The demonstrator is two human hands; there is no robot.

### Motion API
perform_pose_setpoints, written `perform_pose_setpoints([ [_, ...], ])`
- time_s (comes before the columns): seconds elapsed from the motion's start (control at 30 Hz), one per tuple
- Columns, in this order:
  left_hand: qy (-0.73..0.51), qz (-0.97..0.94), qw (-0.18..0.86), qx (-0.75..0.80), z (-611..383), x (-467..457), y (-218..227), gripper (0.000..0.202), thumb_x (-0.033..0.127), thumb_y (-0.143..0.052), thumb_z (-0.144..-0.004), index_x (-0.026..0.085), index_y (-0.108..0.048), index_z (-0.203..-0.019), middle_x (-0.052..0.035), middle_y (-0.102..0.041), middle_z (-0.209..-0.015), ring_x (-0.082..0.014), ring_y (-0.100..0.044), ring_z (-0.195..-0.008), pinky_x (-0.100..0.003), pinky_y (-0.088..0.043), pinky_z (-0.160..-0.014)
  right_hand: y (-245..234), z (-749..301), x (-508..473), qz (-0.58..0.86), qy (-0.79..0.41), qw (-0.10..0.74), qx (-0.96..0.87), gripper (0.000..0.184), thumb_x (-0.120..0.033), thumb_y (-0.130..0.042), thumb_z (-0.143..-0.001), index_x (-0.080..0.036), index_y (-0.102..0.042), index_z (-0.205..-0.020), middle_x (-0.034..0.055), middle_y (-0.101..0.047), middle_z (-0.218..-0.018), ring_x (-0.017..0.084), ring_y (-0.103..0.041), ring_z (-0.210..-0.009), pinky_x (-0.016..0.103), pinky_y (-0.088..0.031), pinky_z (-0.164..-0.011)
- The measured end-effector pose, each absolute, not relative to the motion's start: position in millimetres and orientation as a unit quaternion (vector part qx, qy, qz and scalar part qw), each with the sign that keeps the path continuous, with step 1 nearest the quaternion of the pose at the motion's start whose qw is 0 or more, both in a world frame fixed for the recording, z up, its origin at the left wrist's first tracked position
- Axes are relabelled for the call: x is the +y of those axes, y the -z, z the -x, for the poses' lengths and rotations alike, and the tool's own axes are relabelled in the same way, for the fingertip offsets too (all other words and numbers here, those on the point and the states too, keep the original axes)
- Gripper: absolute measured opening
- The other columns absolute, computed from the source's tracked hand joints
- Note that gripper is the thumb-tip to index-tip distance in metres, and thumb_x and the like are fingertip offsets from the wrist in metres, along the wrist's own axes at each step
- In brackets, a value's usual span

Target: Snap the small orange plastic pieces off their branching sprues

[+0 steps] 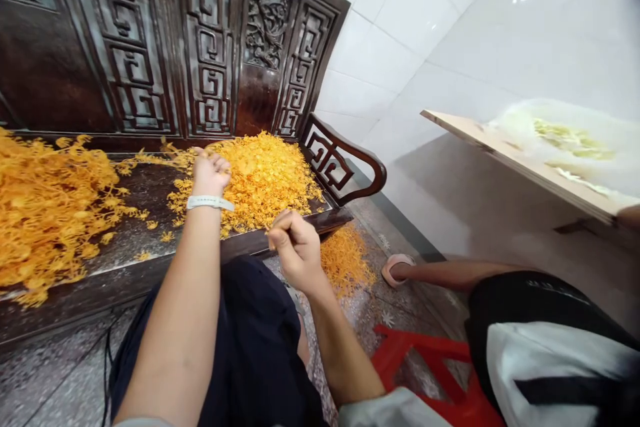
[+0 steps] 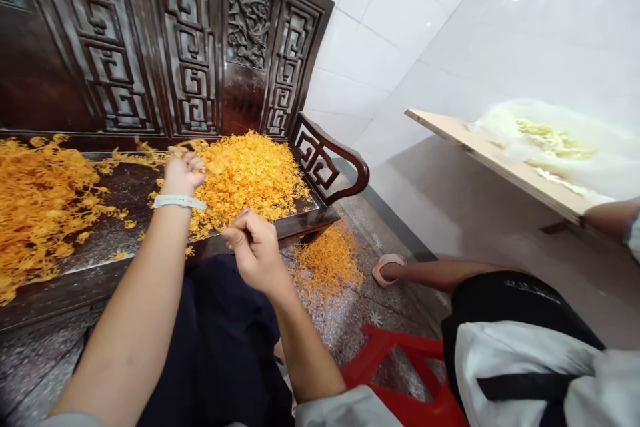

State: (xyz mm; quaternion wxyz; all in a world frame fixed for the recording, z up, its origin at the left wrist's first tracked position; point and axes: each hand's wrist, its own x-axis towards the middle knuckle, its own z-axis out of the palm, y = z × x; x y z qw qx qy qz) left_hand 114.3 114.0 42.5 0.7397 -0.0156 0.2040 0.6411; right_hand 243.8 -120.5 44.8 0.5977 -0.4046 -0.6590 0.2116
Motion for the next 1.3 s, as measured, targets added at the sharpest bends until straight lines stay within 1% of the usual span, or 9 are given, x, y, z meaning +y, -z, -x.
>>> perform_pose_setpoints([
  [0.23,-0.614,-0.004,0.766,0.191,-128,101,-45,0.049,0.046,-0.034,-0.116,0.021,-0.04,-0.074,0.0079,-0.032,-0.048,-0.0055,-0.024,-0.032,-0.018,-0.017,-0.034,-63,-297,-66,0.334,-0.387,0.762,-0.398,0.02,-0.042,-0.069,-0.098,-0.031,-0.062,-0.113,0.0006,-0.062,-0.09,0.012,-0.055,-0.07,0.024,-0.047,-0.061],
  [0.43,-0.612,-0.083,0.769,0.165,-149,69,-55,0.046,0.042,-0.037,-0.116,0.02,-0.05,-0.078,0.0062,-0.034,-0.052,-0.0066,-0.028,-0.035,-0.019,-0.021,-0.037,-10,-291,-2,0.518,-0.378,0.72,-0.265,0.035,-0.052,-0.066,-0.095,-0.021,-0.064,-0.11,0.0059,-0.065,-0.111,0.012,-0.058,-0.087,0.019,-0.048,-0.064],
  [0.63,-0.617,-0.172,0.75,0.164,-156,65,-48,0.051,0.059,-0.051,-0.11,0.019,-0.055,-0.08,0.0085,-0.029,-0.052,-0.0057,-0.023,-0.036,-0.018,-0.019,-0.036,4,-249,-13,0.413,-0.472,0.697,-0.348,0.046,-0.064,-0.075,-0.087,-0.019,-0.064,-0.085,-0.0041,-0.053,-0.063,0.009,-0.044,-0.056,0.023,-0.038,-0.055],
  [0.73,-0.607,-0.133,0.762,0.182,-154,71,-46,0.054,0.057,-0.042,-0.114,0.019,-0.049,-0.076,0.0099,-0.023,-0.049,-0.0064,-0.019,-0.034,-0.019,-0.015,-0.034,16,-227,-43,0.414,-0.548,0.636,-0.352,0.049,-0.065,-0.073,-0.087,-0.02,-0.06,-0.072,-0.0076,-0.041,-0.053,0.008,-0.031,-0.048,0.022,-0.027,-0.048],
  [0.9,-0.65,-0.09,0.735,0.172,-134,95,-44,0.056,0.043,-0.028,-0.119,0.021,-0.027,-0.068,0.0073,-0.02,-0.047,-0.0076,-0.021,-0.034,-0.02,-0.016,-0.035,50,-212,-137,0.294,-0.718,0.432,-0.459,0.043,-0.056,-0.088,-0.072,-0.02,-0.067,-0.063,-0.0044,-0.052,-0.053,0.009,-0.039,-0.047,0.023,-0.027,-0.044],
  [1.07,-0.669,-0.083,0.725,0.144,-119,114,-38,0.051,0.036,-0.028,-0.119,0.021,-0.031,-0.071,0.0075,-0.024,-0.048,-0.0073,-0.022,-0.034,-0.019,-0.019,-0.035,17,-265,-163,-0.028,-0.738,0.214,-0.64,0.014,-0.02,-0.087,-0.082,-0.015,-0.081,-0.093,0.0075,-0.075,-0.091,0.014,-0.067,-0.072,0.024,-0.056,-0.071],
  [1.17,-0.666,-0.052,0.733,0.128,-129,106,-35,0.05,0.034,-0.019,-0.119,0.021,-0.034,-0.073,0.008,-0.024,-0.048,-0.0071,-0.023,-0.033,-0.018,-0.021,-0.036,-12,-289,-121,-0.132,-0.718,0.416,-0.542,0.021,-0.037,-0.082,-0.09,-0.017,-0.08,-0.093,0.0066,-0.073,-0.082,0.015,-0.067,-0.072,0.026,-0.058,-0.071],
  [1.23,-0.654,-0.044,0.746,0.115,-137,96,-35,0.049,0.031,-0.017,-0.119,0.021,-0.033,-0.074,0.0079,-0.025,-0.049,-0.0065,-0.024,-0.033,-0.017,-0.022,-0.037,-8,-291,-86,0.008,-0.719,0.647,-0.253,0.035,-0.052,-0.065,-0.1,-0.021,-0.073,-0.088,0.0028,-0.068,-0.075,0.014,-0.063,-0.069,0.024,-0.057,-0.064],
  [1.3,-0.641,-0.066,0.755,0.124,-144,88,-36,0.049,0.036,-0.022,-0.12,0.021,-0.036,-0.075,0.0075,-0.026,-0.051,-0.0071,-0.025,-0.035,-0.019,-0.024,-0.037,19,-282,-62,0.209,-0.665,0.717,0.023,0.038,-0.042,-0.049,-0.106,-0.019,-0.065,-0.081,0.0043,-0.065,-0.074,0.014,-0.061,-0.067,0.022,-0.054,-0.057],
])
